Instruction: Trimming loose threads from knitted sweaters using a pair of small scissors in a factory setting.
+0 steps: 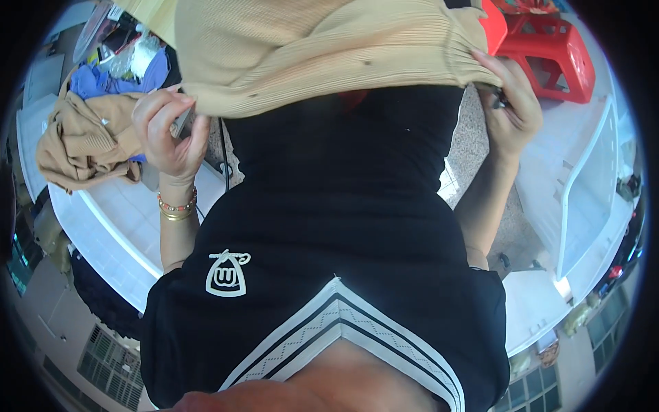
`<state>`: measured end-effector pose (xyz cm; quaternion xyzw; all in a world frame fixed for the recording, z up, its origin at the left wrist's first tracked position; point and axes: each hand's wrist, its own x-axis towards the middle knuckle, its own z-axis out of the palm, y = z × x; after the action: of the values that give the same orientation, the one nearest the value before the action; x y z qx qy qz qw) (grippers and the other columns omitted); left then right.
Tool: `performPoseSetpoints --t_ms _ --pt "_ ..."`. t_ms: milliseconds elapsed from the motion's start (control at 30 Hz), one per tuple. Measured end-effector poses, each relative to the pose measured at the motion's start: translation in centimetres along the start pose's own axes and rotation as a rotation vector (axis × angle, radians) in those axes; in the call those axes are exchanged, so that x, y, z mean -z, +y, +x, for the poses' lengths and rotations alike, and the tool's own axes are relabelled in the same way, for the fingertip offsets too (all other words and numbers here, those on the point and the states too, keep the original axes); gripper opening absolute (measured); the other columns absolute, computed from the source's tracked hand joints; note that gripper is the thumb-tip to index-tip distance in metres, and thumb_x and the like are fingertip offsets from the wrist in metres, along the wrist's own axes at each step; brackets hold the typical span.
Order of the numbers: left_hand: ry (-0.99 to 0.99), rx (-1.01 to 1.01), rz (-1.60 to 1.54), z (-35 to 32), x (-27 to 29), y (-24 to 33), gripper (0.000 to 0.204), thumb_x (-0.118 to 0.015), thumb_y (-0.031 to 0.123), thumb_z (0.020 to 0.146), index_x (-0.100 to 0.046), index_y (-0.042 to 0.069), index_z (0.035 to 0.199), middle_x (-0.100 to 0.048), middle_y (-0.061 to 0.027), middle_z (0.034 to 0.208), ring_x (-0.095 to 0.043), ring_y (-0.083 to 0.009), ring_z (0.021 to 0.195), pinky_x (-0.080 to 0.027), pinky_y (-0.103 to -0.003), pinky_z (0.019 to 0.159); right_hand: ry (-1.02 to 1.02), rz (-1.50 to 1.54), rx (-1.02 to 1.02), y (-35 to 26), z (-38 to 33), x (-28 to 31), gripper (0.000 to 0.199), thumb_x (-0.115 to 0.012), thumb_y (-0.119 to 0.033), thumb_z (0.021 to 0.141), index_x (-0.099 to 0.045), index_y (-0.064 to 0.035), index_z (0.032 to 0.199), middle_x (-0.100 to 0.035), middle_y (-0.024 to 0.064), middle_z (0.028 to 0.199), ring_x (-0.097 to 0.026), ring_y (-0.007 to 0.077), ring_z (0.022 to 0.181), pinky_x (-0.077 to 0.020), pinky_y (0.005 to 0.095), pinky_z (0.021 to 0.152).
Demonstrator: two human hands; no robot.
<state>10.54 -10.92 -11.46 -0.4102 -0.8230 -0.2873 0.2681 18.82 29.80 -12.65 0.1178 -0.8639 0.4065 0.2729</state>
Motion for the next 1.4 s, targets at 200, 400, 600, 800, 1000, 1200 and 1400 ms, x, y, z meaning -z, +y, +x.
performPoseSetpoints --t_ms 200,400,600,800,1000,1200,1400 --pt "0.089 0.128 0.013 -2.0 -0.9 -0.3 0.035 -0.079 0.011 0.067 -0.060 0.009 0.096 -0.059 -0.0062 0.094 -0.057 -0.0221 0.089 -0.043 -0.035 0.078 0.070 0.020 -0.153 0.8 -1.5 1.6 0.033 -0.069 -0.011 0.084 -0.063 0.0079 0.110 -0.066 0.0136 0.099 -0.062 0.0173 0.087 -0.0479 0.0258 0.079" --pt "0.088 0.488 -0.127 -4.2 -2.3 -1.5 0.035 -0.075 0.012 0.075 -0.059 0.002 0.104 -0.058 -0.0114 0.102 -0.057 -0.0248 0.092 -0.045 -0.034 0.085 0.210 0.189 -0.337 3.3 -3.8 1.9 0.028 -0.065 -0.004 0.086 -0.064 0.0054 0.112 -0.066 0.0069 0.097 -0.053 0.0073 0.071 -0.0404 0.0190 0.063" --pt "0.132 0.860 -0.615 -4.2 -3.6 -1.6 0.043 -0.061 0.013 0.091 -0.047 0.000 0.129 -0.055 -0.0095 0.115 -0.056 -0.0153 0.101 -0.045 -0.027 0.090 0.307 0.169 -0.491 6.1 -5.1 1.1 0.025 -0.063 -0.007 0.089 -0.065 0.0017 0.112 -0.064 -0.0003 0.088 -0.046 0.0033 0.065 -0.0336 0.0178 0.058" --pt "0.225 0.977 -0.757 -4.0 -3.4 -1.6 0.036 -0.052 0.014 0.096 -0.047 0.001 0.129 -0.057 -0.0081 0.111 -0.057 -0.0109 0.097 -0.046 -0.025 0.088 0.337 0.196 -0.568 6.5 -5.5 -0.1 0.022 -0.064 -0.009 0.089 -0.067 0.0000 0.109 -0.063 -0.0018 0.084 -0.047 0.0032 0.066 -0.0337 0.0177 0.058" --pt "0.328 1.230 -0.976 -4.0 -1.3 -1.0 0.027 -0.051 0.030 0.097 -0.057 0.004 0.100 -0.064 -0.0065 0.090 -0.061 -0.0119 0.076 -0.044 -0.020 0.066 0.159 0.139 -0.627 7.3 -6.1 0.6 0.025 -0.065 -0.004 0.087 -0.066 -0.0003 0.112 -0.064 -0.0004 0.089 -0.050 0.0043 0.069 -0.0396 0.0178 0.062" --pt "0.206 1.313 -1.529 -1.3 -0.5 0.8 0.027 -0.055 0.030 0.095 -0.061 0.004 0.098 -0.065 -0.0086 0.092 -0.063 -0.0150 0.077 -0.046 -0.022 0.062 -0.277 -0.174 -0.577 5.0 -3.3 0.7 0.037 -0.069 -0.001 0.082 -0.063 -0.0039 0.119 -0.064 -0.0014 0.091 -0.054 0.0044 0.074 -0.0443 0.0173 0.067" --pt "0.336 1.282 -1.662 -0.1 -0.2 0.5 0.017 -0.056 0.019 0.094 -0.060 0.003 0.099 -0.065 -0.0070 0.095 -0.063 -0.0162 0.085 -0.052 -0.027 0.072 -0.131 0.097 -0.352 -2.4 3.0 -1.8 0.043 -0.072 -0.005 0.078 -0.060 -0.0013 0.120 -0.061 0.0045 0.109 -0.055 0.0098 0.099 -0.0434 0.0238 0.087"
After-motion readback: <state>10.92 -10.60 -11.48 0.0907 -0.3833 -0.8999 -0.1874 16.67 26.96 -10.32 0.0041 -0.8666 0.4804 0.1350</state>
